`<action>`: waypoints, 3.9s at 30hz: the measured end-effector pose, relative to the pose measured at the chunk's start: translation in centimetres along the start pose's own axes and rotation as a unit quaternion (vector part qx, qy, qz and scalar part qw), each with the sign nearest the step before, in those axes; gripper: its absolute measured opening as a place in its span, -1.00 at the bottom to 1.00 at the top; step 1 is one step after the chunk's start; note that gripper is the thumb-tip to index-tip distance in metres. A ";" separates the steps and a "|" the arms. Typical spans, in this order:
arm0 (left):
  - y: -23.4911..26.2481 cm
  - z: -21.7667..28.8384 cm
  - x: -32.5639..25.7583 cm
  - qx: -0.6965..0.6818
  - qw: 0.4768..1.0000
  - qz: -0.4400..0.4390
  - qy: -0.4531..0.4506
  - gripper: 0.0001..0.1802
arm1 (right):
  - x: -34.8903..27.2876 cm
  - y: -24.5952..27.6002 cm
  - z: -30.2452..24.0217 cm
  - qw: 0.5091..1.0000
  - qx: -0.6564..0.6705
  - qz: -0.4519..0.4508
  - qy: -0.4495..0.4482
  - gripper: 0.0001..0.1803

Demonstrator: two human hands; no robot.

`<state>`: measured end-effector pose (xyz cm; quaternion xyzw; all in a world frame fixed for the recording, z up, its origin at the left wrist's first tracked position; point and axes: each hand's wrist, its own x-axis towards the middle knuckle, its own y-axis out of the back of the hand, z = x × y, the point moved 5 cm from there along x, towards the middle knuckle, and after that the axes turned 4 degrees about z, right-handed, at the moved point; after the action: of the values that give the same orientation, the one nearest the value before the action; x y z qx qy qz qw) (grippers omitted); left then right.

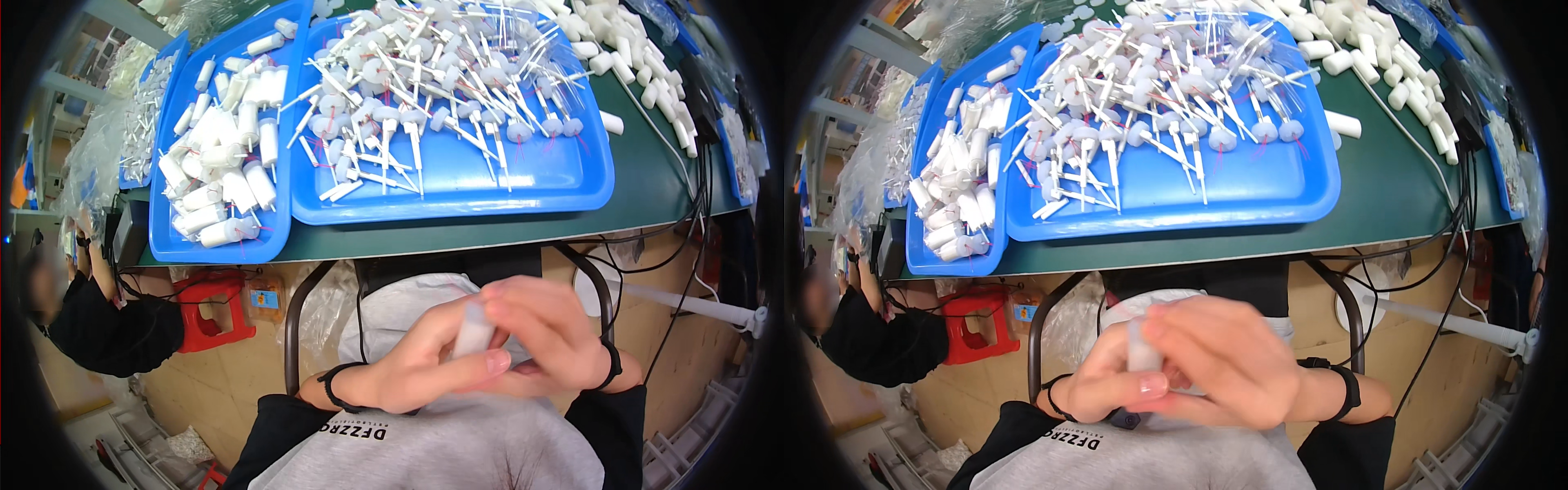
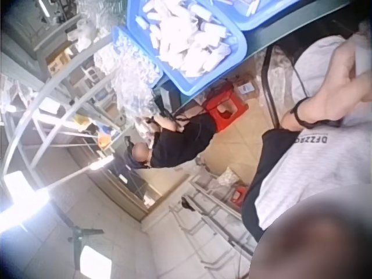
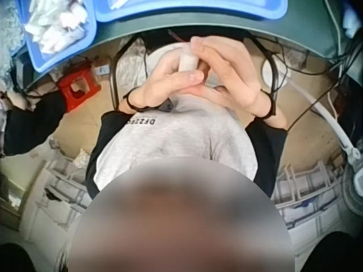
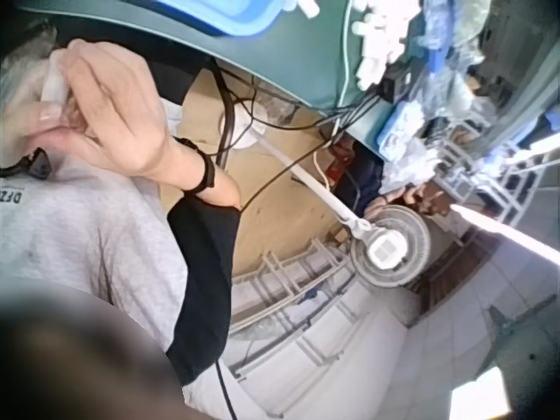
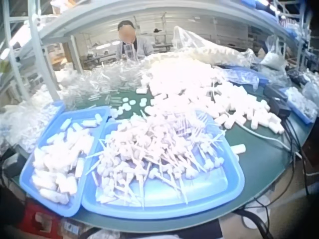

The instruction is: Assembling small plastic sprayer and pump components by hand.

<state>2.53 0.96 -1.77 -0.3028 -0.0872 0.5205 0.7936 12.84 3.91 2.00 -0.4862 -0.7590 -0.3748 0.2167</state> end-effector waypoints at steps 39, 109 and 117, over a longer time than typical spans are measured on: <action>3.6 3.9 1.5 0.118 0.972 0.133 -0.154 -0.81 | 4.2 19.0 14.6 0.844 -0.470 0.042 -0.257 -0.89; 1.9 3.8 0.8 0.013 0.992 0.094 -0.088 -0.56 | 3.4 2.4 1.9 0.977 0.157 -0.071 -0.129 -0.64; 1.5 4.0 1.2 -0.005 0.990 0.127 -0.060 -0.58 | 1.2 2.5 3.1 0.955 0.200 -0.021 -0.217 -0.63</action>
<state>0.11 4.00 0.31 -0.2835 -0.0977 0.6336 0.7132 14.71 7.68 1.82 -0.4861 -0.8575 -0.1050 0.1316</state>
